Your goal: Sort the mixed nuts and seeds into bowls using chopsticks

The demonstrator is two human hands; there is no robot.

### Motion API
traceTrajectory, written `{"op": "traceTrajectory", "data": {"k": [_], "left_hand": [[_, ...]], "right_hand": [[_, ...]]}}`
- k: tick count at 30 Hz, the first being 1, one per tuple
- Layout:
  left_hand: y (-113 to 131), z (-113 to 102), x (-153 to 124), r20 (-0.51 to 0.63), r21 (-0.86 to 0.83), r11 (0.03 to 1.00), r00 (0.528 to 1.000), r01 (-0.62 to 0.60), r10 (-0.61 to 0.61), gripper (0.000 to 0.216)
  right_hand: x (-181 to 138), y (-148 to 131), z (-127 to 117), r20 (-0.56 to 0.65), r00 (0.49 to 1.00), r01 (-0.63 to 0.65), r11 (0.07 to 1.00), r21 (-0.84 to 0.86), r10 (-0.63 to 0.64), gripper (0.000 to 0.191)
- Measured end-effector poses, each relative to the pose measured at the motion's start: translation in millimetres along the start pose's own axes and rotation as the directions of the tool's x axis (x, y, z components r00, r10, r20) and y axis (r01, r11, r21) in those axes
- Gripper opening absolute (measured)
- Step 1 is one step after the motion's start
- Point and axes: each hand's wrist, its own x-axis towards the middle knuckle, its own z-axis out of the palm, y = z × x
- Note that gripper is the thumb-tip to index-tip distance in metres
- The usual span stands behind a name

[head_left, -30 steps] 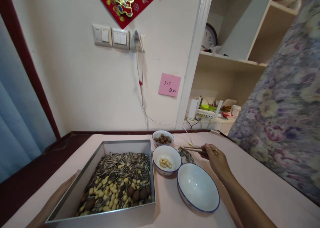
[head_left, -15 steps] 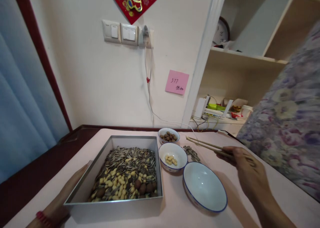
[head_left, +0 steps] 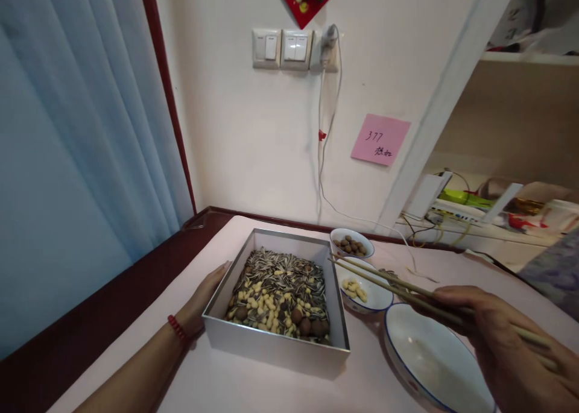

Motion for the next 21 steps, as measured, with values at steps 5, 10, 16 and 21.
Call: {"op": "traceTrajectory", "data": {"k": [5, 10, 16, 21], "left_hand": [[0.8, 2.2, -3.7, 0.013, 0.011, 0.999, 0.999, -0.044, 0.044, 0.055], [1.8, 4.9, -4.6, 0.005, 0.004, 0.998, 0.998, -0.068, 0.068, 0.048], [3.3, 7.6, -8.6, -0.023, 0.018, 0.997, 0.997, -0.079, 0.079, 0.043], [5.2, 10.7, -11.1, -0.023, -0.014, 0.999, 0.998, -0.053, 0.052, 0.041]], "right_hand": [[-2.6, -24.2, 37.3, 0.149, 0.988, 0.044, 0.995, -0.09, -0.03, 0.038], [-0.5, -39.4, 80.9, 0.32, 0.947, -0.062, 0.992, 0.108, 0.024, 0.035], [5.7, -27.9, 130.0, 0.429, 0.897, -0.188, 0.97, 0.153, 0.106, 0.037], [10.1, -7.0, 154.4, 0.464, 0.885, -0.129, 0.981, 0.144, 0.048, 0.04]]}}
